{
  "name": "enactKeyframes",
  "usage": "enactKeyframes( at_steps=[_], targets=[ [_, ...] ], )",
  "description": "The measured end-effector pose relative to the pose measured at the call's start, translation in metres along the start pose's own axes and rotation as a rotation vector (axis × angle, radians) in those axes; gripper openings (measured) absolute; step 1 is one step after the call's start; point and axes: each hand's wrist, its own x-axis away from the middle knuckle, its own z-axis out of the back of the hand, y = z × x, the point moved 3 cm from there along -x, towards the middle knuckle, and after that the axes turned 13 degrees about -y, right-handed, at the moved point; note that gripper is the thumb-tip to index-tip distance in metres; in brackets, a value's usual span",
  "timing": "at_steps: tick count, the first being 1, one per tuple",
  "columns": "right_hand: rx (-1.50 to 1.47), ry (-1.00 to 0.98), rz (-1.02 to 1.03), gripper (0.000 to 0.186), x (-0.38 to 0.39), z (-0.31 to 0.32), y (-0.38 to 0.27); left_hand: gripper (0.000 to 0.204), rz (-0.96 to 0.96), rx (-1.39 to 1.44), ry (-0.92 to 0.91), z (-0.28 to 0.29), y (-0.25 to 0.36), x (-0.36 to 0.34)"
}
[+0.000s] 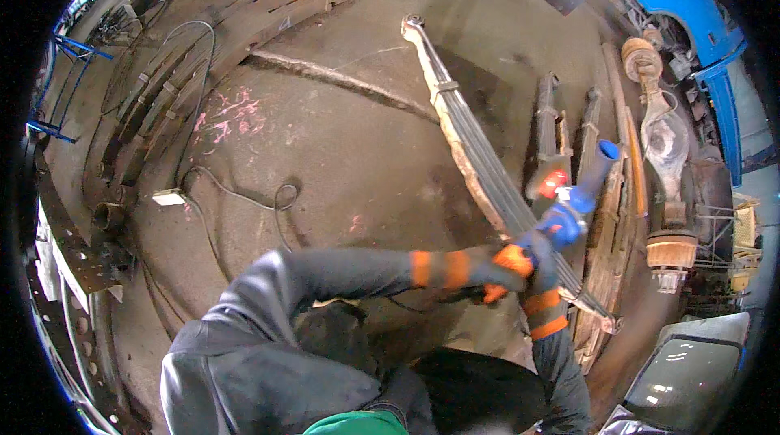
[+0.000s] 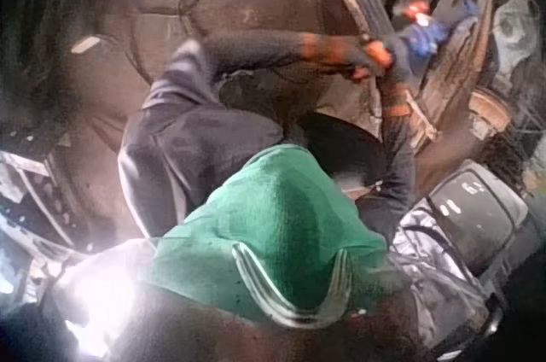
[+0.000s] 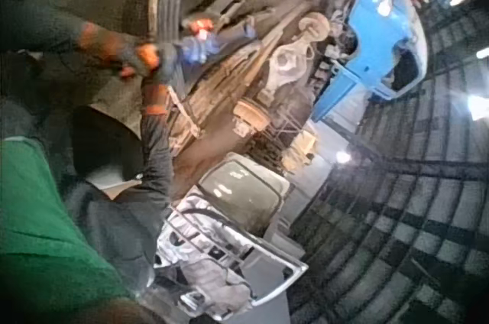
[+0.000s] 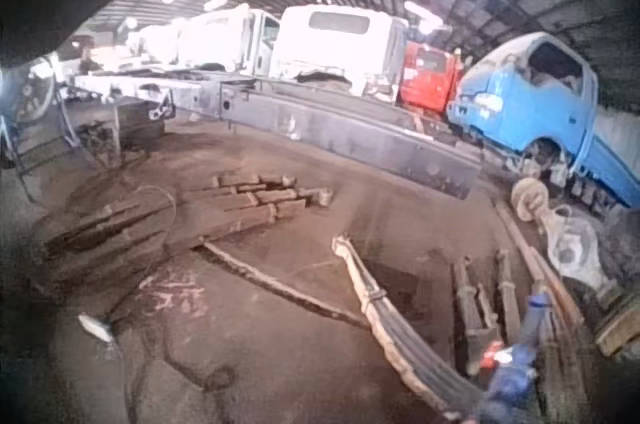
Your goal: The person uses a handheld angle grinder to smooth and clean the surface of several long metal rods laid on the floor. They move the grinder along the length of the rods, repositioning the rods as needed to access different sections.
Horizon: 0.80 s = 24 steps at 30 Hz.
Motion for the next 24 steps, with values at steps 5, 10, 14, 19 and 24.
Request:
enactKeyframes(
  at_steps=[5,10,14,19,24],
  targets=[
    [0.838,-0.53,-0.038,0.052,-0.003,-0.068,-0.018,0.027,-0.151,-0.244,0.315,0.03,0.015,0.118],
    [0.426,-0.465,-0.304,0.048,0.003,-0.038,-0.004,0.028,0.098,-0.43,0.875,0.077,0.02,0.197],
    [0.461,-0.367,-0.329,0.043,0.004,-0.039,0.0,0.031,0.243,-0.38,1.305,0.157,0.008,0.296],
    [0.453,-0.291,-0.4,0.04,0.01,-0.014,0.016,0.079,0.703,-0.972,1.744,0.207,0.047,0.385],
    [0.47,-0.303,-0.379,0.036,-0.001,-0.023,0.018,0.093,0.784,-0.995,1.926,0.258,0.054,0.428]
  ],
)
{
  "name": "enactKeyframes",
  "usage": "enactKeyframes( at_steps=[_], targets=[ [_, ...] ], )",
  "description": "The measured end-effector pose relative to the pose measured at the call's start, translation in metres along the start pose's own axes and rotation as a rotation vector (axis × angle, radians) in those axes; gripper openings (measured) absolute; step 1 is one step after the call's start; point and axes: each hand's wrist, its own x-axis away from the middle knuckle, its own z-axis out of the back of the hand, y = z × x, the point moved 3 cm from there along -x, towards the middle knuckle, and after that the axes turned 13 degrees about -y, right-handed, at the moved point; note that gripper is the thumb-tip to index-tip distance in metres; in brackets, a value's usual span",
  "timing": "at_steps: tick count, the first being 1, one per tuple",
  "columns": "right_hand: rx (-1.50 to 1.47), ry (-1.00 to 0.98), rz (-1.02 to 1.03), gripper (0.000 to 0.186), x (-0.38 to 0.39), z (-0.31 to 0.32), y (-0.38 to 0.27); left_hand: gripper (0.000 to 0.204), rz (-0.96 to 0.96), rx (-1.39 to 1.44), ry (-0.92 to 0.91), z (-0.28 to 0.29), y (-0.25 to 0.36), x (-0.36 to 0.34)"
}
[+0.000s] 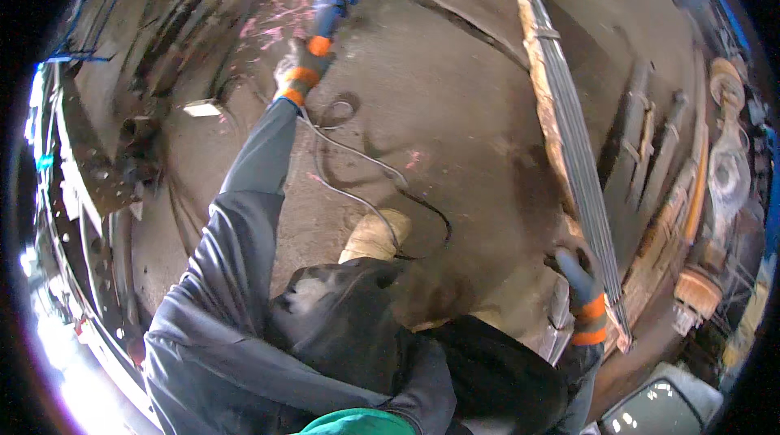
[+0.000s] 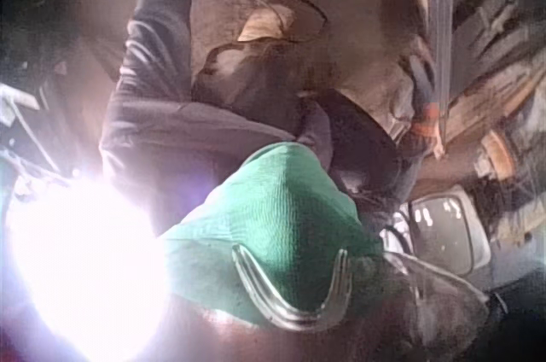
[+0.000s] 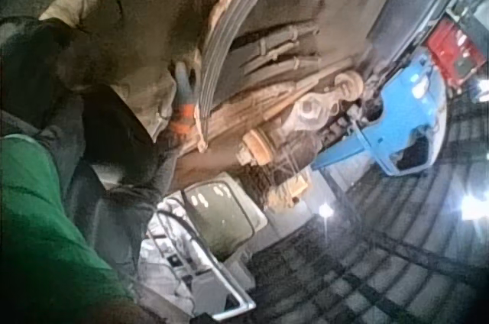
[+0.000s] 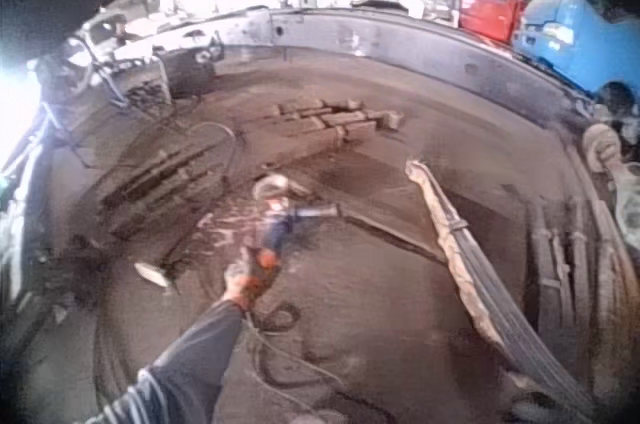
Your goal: The person uses a handheld angle grinder to smooth and clean the surface of several long metal rods laid on the floor. They move the grinder along the length of the rods, repositioning the rods as needed to access different sections.
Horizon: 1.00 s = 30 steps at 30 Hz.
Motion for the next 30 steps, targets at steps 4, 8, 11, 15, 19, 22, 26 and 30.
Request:
enactKeyframes(
  at_steps=[4,8,11,15,19,22,26,30],
  targets=[
    [0.147,-0.014,-0.047,0.037,-0.007,0.004,-0.011,0.085,-0.031,-0.082,0.087,0.005,0.001,-0.023],
    [0.25,0.013,-0.102,0.045,-0.003,0.009,0.007,0.088,-0.13,-0.363,0.306,-0.02,0.013,-0.042],
    [0.442,0.061,-0.153,0.047,-0.005,0.006,-0.012,0.071,-0.599,-0.487,0.667,-0.029,-0.012,-0.062],
    [0.496,-0.089,0.028,0.044,-0.01,0.014,-0.018,0.07,-0.433,-0.355,0.335,-0.065,-0.026,-0.073],
    [0.374,-0.111,-0.101,0.041,0.02,0.024,0.034,0.069,-0.567,-0.272,0.371,-0.105,0.013,0.011],
    [0.269,-0.048,-0.151,0.041,0.061,0.019,0.084,0.069,-0.827,-0.239,0.227,-0.142,0.058,0.12],
    [0.357,0.11,-0.336,0.052,0.088,0.024,0.143,0.07,-1.116,-0.394,-0.356,-0.154,0.09,0.27],
    [0.313,0.289,-0.373,0.054,0.122,0.027,0.192,0.052,-1.357,-0.298,-0.55,-0.184,0.091,0.319]
  ],
)
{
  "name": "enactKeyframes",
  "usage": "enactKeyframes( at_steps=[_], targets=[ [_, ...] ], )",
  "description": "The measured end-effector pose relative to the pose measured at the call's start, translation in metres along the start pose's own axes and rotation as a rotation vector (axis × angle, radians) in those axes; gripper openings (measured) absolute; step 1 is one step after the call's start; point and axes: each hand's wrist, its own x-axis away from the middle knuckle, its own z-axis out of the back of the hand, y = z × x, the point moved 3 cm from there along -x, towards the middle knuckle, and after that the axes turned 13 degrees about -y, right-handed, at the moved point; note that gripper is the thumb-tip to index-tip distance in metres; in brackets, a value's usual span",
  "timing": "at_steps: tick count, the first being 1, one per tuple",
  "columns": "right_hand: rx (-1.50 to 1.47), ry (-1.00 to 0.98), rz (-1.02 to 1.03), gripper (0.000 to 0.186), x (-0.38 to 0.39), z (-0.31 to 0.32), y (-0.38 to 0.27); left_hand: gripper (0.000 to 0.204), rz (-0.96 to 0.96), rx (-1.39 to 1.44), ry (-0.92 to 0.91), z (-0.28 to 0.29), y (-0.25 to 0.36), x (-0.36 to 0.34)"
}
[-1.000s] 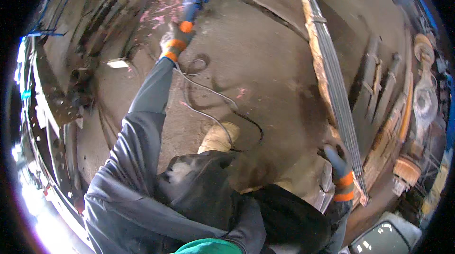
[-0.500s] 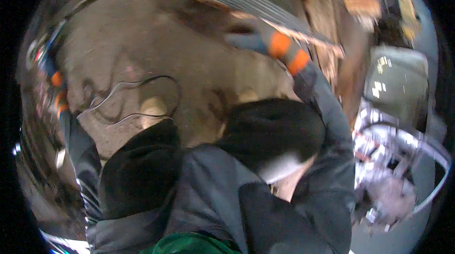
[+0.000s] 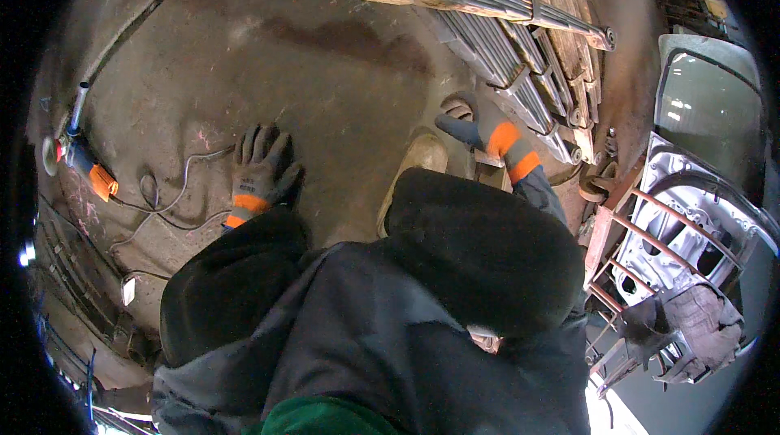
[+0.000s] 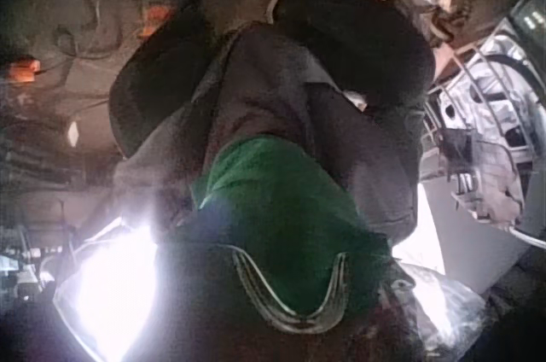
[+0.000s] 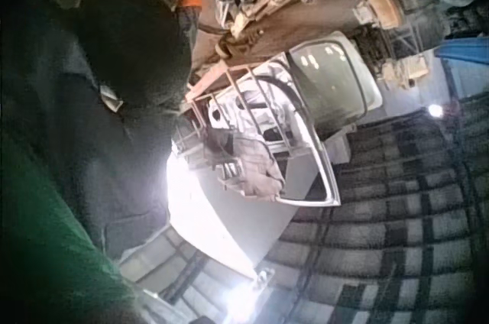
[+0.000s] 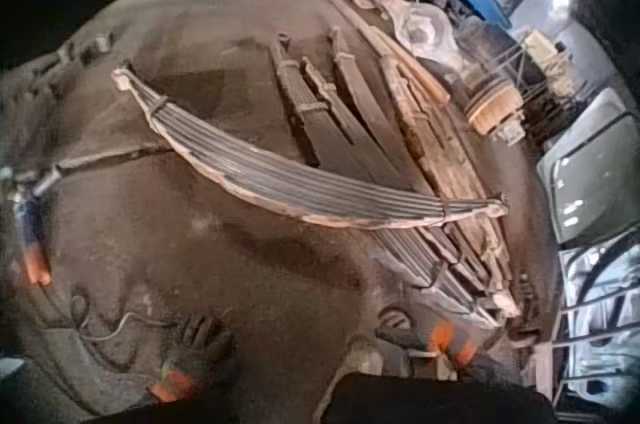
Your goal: The person uses a handheld angle grinder to smooth and clean the surface of several long metal rods laid on the floor. They move the grinder along the length of the rods, repositioning the rods as needed to access different sections.
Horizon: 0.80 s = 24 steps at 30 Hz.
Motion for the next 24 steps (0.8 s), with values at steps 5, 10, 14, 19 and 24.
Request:
enactKeyframes(
  at_steps=[5,10,14,19,24],
  targets=[
    [-0.37,0.103,0.067,0.047,0.003,-0.005,0.02,0.034,-0.042,-0.093,-0.093,-0.005,-0.024,0.004],
    [-0.319,0.238,0.069,0.038,-0.007,-0.024,0.036,0.03,0.053,-0.282,-0.258,0.025,-0.038,0.008],
    [-0.295,0.378,0.161,0.036,-0.015,-0.03,0.066,0.025,-0.124,-0.175,-0.198,0.052,-0.064,0.015],
    [-0.621,0.567,0.16,0.032,-0.014,-0.001,0.164,0.034,0.348,-0.188,-0.626,0.095,-0.088,0.049],
    [-0.371,0.759,0.092,0.029,0.024,0.056,0.131,0.05,0.172,-0.286,-1.013,0.118,-0.08,0.045]
  ],
)
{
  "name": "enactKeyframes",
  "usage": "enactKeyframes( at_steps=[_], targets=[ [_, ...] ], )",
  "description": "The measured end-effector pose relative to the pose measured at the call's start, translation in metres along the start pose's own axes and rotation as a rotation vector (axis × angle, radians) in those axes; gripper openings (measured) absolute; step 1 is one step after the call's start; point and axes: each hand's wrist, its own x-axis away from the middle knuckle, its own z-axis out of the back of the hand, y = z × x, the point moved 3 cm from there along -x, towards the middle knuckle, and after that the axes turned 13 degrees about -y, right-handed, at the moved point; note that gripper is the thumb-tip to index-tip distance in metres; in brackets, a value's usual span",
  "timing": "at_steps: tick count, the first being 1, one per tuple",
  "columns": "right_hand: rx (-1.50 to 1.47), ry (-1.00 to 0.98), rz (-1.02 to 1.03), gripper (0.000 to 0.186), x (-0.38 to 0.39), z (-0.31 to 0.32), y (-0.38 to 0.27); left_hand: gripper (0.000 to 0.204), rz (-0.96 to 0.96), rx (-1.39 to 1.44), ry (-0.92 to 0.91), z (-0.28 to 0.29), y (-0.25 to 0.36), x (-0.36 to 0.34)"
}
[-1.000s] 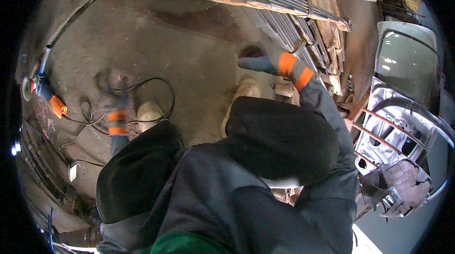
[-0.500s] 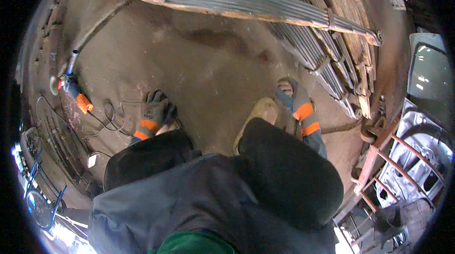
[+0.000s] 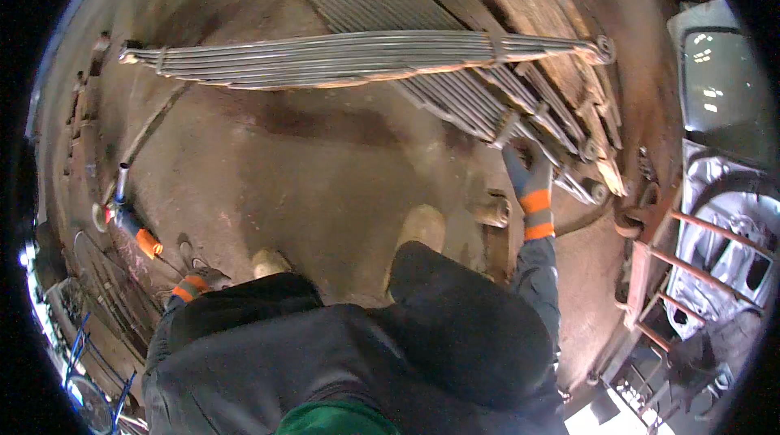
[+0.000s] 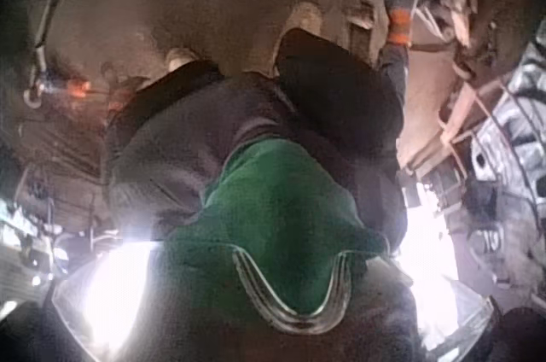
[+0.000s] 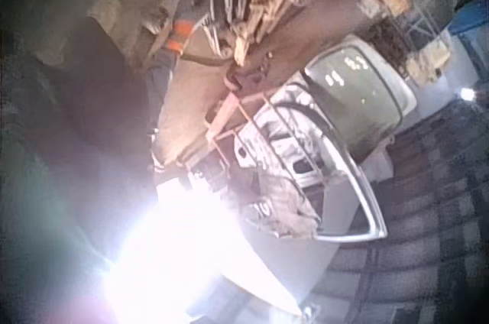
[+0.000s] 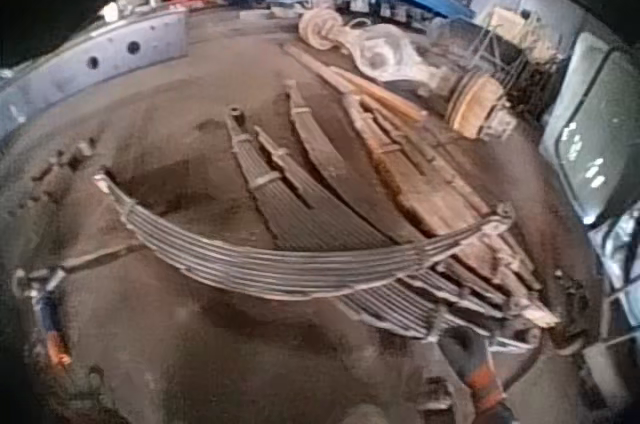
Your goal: The person uses a handheld angle grinder to smooth and clean the surface of several long metal rods laid on the floor. They move the grinder along the length of the rods, repositioning the rods as needed to access different sections.
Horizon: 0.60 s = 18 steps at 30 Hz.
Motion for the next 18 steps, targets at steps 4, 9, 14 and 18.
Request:
enactKeyframes(
  at_steps=[4,9,14,18],
  targets=[
    [-0.089,-0.049,0.002,0.034,0.011,0.006,0.008,0.043,-0.153,-0.089,0.226,0.078,0.029,0.005],
    [-0.253,-0.018,-0.086,0.039,-0.008,0.011,0.006,0.037,-0.444,-0.292,0.62,0.226,0.074,-0.016],
    [-0.165,0.033,-0.204,0.051,-0.011,0.005,0.048,0.047,-0.669,-0.282,1.161,0.341,0.181,-0.057],
    [-0.306,0.091,-0.11,0.057,-0.002,-0.029,0.002,0.052,-0.405,0.006,1.251,0.384,0.21,-0.133]
  ],
)
